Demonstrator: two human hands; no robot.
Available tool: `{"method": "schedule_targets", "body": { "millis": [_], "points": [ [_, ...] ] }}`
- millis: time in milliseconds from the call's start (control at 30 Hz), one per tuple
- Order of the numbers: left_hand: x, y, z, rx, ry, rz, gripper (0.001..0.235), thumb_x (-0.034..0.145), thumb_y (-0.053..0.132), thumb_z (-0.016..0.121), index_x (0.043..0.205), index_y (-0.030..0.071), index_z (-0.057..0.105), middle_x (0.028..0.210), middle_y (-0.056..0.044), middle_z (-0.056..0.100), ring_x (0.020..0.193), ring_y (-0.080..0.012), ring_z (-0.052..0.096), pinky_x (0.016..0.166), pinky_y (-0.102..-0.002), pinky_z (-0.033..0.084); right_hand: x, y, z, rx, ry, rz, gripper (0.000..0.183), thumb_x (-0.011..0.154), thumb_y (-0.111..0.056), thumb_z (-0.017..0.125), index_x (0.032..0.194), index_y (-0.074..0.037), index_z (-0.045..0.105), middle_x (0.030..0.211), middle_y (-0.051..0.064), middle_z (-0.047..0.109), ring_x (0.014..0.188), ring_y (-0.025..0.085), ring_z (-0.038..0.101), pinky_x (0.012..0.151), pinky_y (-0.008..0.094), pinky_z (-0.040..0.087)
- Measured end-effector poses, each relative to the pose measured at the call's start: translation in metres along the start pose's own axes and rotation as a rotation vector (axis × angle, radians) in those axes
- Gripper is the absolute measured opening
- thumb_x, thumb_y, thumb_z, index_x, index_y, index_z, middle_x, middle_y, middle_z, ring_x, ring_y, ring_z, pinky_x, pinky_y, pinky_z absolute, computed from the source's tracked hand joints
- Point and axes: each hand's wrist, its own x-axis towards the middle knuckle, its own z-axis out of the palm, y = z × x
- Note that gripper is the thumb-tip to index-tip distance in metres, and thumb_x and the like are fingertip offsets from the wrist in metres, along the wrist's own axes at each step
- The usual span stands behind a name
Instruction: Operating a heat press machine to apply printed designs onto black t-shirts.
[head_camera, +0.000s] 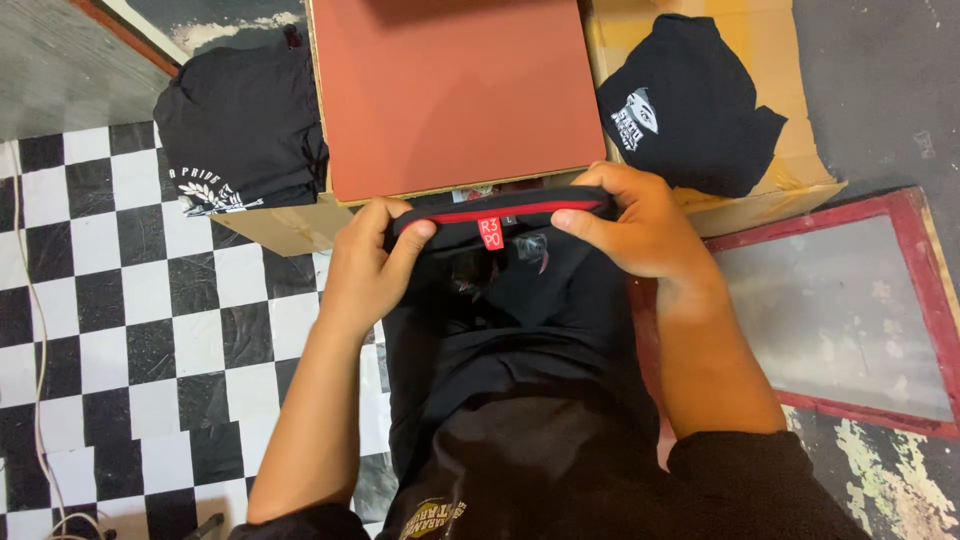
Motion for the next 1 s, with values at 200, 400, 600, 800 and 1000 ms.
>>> {"method": "schedule_targets", "body": {
  "millis": [200, 400, 600, 800, 1000],
  "points": [
    [0.016, -0.014, -0.018, 0.264, -0.209, 0.230, 0.048, 0.077, 0.035, 0.089, 0.093, 0.000, 0.059, 0.088, -0.015, 0.067, 0.076, -0.0279, 0.064, 0.064, -0.036, 0.050, 0.006, -0.006, -0.006, 0.067, 0.031, -0.090, 0.015, 0.097, -0.008, 0.078, 0.106, -0.002, 0.067, 0.099, -0.002, 0.065, 0.093, 0.005, 0.059, 0.086, 0.022, 0.049],
    [0.027, -0.023, -0.041, 0.261, -0.049, 0.144, 0.041, 0.087, 0.033, 0.085, 0.096, 0.002, 0.059, 0.085, -0.012, 0.066, 0.074, -0.0258, 0.065, 0.066, -0.036, 0.051, 0.012, -0.035, -0.027, -0.439, -0.079, -0.204, 0.034, 0.081, -0.013, 0.086, 0.107, 0.000, 0.068, 0.098, 0.011, 0.067, 0.088, 0.025, 0.064, 0.077, 0.034, 0.050],
    [0.032, 0.017, -0.067, 0.543, -0.049, 0.284, 0.049, 0.076, 0.038, 0.091, 0.091, 0.002, 0.062, 0.081, -0.012, 0.064, 0.074, -0.0298, 0.065, 0.065, -0.040, 0.050, 0.012, 0.008, -0.056, -0.820, -0.197, -0.212, 0.037, 0.078, -0.014, 0.083, 0.108, 0.002, 0.068, 0.095, 0.019, 0.066, 0.092, 0.041, 0.063, 0.078, 0.045, 0.051],
    [0.039, -0.003, -0.100, 0.630, -0.047, 0.363, 0.045, 0.077, 0.037, 0.089, 0.096, 0.002, 0.067, 0.089, -0.014, 0.061, 0.080, -0.0336, 0.062, 0.068, -0.041, 0.050, 0.007, 0.001, -0.050, -0.689, 0.169, -0.156, 0.018, 0.095, -0.014, 0.078, 0.100, -0.001, 0.066, 0.095, 0.016, 0.066, 0.090, 0.035, 0.066, 0.077, 0.042, 0.051],
    [0.053, -0.020, -0.124, 0.696, 0.165, 0.328, 0.049, 0.094, 0.037, 0.092, 0.101, -0.003, 0.064, 0.094, -0.015, 0.062, 0.086, -0.0344, 0.062, 0.074, -0.041, 0.050, 0.021, 0.003, -0.080, -0.831, 0.248, -0.367, 0.029, 0.097, -0.020, 0.086, 0.095, 0.000, 0.064, 0.094, 0.015, 0.066, 0.089, 0.033, 0.066, 0.078, 0.040, 0.052]
  ]
}}
